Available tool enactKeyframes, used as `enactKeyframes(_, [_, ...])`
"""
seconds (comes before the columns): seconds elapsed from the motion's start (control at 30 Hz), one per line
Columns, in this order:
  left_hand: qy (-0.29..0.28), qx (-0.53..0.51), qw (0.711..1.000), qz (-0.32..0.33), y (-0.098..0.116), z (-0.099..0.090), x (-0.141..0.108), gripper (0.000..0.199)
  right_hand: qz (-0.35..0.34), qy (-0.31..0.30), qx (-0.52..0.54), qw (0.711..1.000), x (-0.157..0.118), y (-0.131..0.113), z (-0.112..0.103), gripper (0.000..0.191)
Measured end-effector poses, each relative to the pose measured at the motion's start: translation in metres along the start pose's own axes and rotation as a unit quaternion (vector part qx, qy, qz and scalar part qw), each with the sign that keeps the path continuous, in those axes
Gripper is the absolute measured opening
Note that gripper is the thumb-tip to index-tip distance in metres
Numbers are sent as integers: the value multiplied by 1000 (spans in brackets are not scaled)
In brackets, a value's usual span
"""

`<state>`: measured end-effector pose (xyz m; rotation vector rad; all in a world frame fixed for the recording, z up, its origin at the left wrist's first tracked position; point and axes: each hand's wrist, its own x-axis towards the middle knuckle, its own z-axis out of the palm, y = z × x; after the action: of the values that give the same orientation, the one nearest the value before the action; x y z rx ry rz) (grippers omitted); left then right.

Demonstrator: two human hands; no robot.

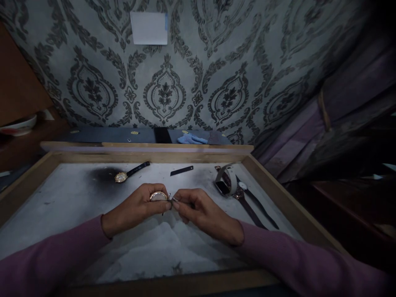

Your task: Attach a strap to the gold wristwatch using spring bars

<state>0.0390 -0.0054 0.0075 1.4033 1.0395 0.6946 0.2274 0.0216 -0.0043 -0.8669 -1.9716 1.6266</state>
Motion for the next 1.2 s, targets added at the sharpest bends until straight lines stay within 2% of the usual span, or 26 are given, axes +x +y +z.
enactKeyframes(0.53, [14,7,1000,11,2,2,-1,30,10,-4,27,1000,1,-3,-3,29])
enactKeyframes(0.7, [11,8,1000,18,0,1,0,25,3,-8,17,1000,1,-4,-2,30])
enactKeyframes(0.9, [11,-8,1000,3,2,-1,1,29,10,-9,13,1000,1,-1,-3,31])
enactKeyframes(1.03, [7,-6,1000,-8,5,-3,1,30,-54,27,-72,996,2,-4,-7,33])
enactKeyframes(1.2, [3,3,1000,-13,5,-4,0,30,-147,114,-224,957,2,-7,-10,28])
